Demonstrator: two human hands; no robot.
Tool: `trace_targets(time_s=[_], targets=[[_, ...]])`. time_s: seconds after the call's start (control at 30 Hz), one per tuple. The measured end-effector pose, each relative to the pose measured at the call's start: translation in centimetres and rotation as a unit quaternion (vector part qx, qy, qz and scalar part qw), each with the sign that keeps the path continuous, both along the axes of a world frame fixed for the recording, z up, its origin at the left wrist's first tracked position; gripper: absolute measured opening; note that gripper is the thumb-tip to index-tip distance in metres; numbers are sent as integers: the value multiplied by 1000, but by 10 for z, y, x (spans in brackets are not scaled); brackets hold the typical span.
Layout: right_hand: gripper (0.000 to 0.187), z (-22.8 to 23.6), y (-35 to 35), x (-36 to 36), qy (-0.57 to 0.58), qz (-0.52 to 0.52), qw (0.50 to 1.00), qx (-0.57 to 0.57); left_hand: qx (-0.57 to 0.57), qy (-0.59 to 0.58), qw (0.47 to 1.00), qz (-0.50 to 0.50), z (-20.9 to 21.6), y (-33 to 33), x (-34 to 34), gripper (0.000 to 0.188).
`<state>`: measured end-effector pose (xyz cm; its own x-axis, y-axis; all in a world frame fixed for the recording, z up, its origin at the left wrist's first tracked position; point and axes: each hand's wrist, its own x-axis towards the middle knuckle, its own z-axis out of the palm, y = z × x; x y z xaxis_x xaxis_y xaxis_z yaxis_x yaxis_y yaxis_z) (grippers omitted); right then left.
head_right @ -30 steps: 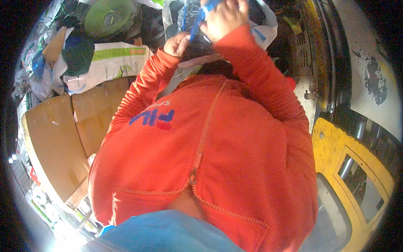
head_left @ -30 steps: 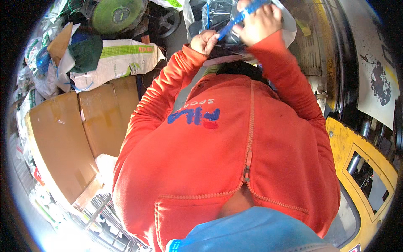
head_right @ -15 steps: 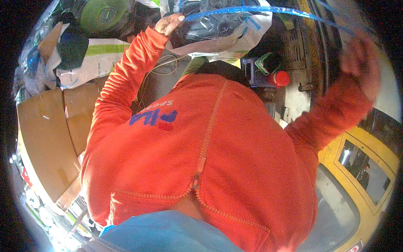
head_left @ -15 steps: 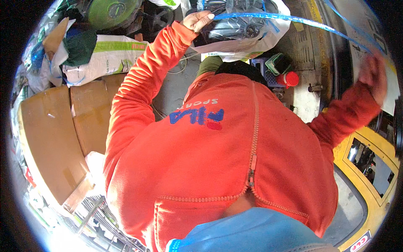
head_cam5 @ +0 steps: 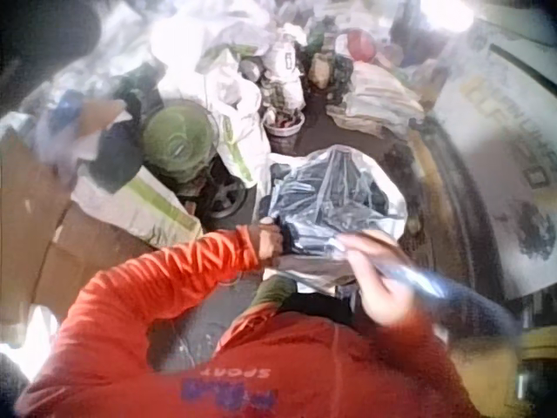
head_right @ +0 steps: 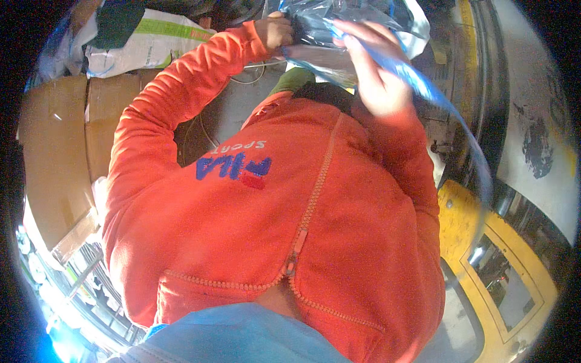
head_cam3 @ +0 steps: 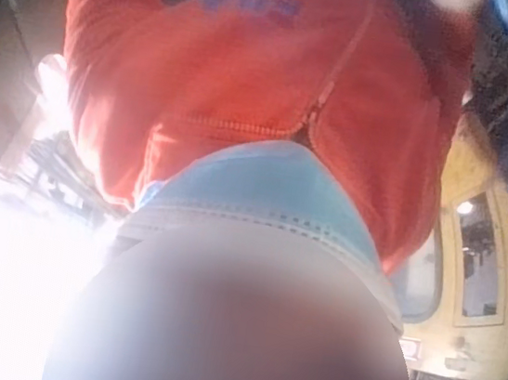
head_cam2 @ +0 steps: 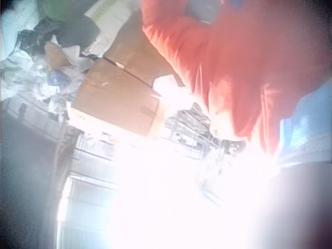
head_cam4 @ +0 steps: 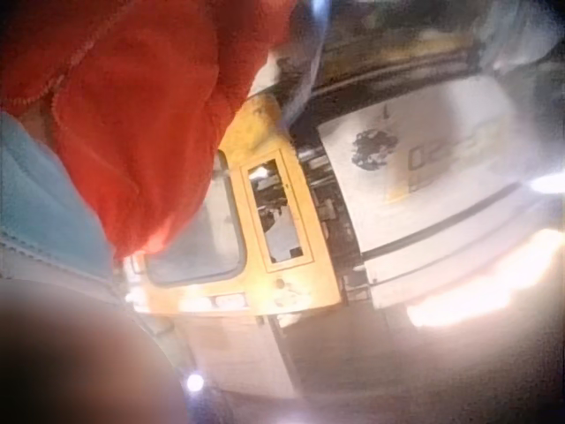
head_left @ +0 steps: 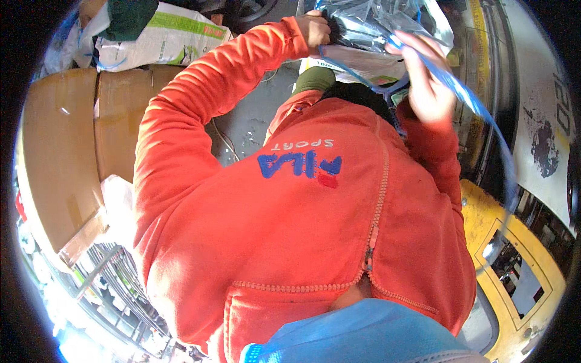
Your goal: The person ties a plastic bag, then puts on green gloves and uses a green scraper to clean a black metal part. They repeatedly scrape and wipe the part's surfaces, turning it over to access different sides.
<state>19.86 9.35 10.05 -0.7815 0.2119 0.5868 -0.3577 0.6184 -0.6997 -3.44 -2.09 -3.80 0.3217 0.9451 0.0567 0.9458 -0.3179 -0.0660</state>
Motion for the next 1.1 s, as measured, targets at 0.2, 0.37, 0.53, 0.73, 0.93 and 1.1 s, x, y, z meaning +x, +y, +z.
trace_targets(time_s=[0.2, 0.37, 0.53, 0.73, 0.93, 1.1], targets=[[21, -86, 0, -64, -126, 28, 969, -212, -42, -35, 999, -2, 1, 6, 2, 21], [20, -123, 6, -82, -342, -80, 903, 247, -38, -54, 998, 13, 9, 8, 3, 21], [32, -124, 16, -90, -375, 67, 895, 232, -40, -80, 995, 40, 15, 11, 2, 21], [54, -111, 5, -119, -603, 126, 732, 292, -34, -119, 989, 79, 22, 7, 0, 22], [51, -115, -20, -131, -684, 115, 624, 359, -16, -155, 982, 102, 29, 6, -1, 22], [48, -126, -35, -134, -702, 111, 588, 387, 2, -189, 975, 112, 32, 4, 0, 23]])
